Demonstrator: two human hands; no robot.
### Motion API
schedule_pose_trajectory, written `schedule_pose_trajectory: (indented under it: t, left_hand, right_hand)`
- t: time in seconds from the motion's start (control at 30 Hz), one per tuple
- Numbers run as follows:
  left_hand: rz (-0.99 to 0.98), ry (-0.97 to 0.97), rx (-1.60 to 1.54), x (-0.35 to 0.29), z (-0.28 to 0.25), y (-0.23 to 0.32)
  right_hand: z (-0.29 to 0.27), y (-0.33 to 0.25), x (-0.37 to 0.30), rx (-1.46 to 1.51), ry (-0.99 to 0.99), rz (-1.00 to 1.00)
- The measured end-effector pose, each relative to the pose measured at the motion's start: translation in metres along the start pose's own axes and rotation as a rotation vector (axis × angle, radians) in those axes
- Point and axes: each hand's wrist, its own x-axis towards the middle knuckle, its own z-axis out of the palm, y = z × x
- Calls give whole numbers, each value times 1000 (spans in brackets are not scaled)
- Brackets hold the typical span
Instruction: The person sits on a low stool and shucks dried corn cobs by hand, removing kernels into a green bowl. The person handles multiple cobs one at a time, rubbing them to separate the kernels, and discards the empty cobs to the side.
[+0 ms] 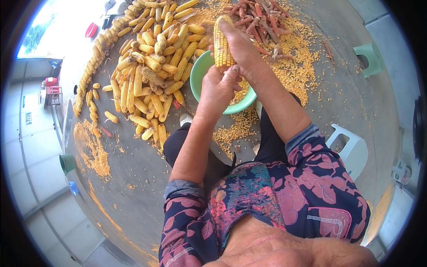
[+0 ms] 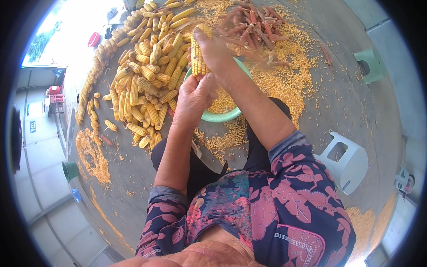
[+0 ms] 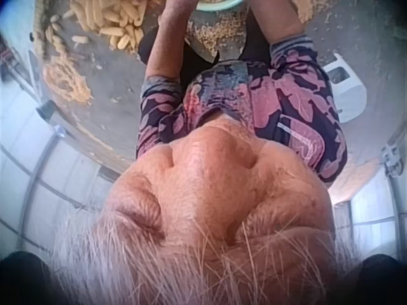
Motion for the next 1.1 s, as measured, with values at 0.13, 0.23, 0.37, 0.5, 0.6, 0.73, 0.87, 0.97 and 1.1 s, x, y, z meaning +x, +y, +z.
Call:
schedule_pose_trajectory:
  t: [0.13, 0.23, 0.37, 0.5, 0.6, 0.73, 0.87, 0.97, 1.1]
  left_hand:
    - [159, 97, 217, -1, -1, -8]
    - [378, 231, 420, 4, 3, -21]
    - [228, 285, 181, 12, 0, -27]
    - [83, 204, -151, 6, 6, -11]
    - [-56, 94, -334, 3, 0, 3]
    - [-99, 43, -444, 2, -2, 3]
    - [-98, 4, -606, 0, -7, 0]
    - [-146, 2, -646, 5, -7, -3]
    - [-37, 10, -482, -2, 7, 3]
  right_hand:
    - [3, 4, 2, 173, 30, 18]
    - [2, 9, 6, 234, 80, -3]
    - [6, 20, 10, 295, 119, -124]
    - [4, 14, 7, 306, 100, -49]
    - [2, 14, 6, 226, 56, -72]
    - [-1, 12, 6, 237, 58, -96]
    - [2, 3, 6, 324, 60, -43]
    - [-2, 7, 11, 218, 27, -111]
    - [-14, 5, 7, 202, -112, -92]
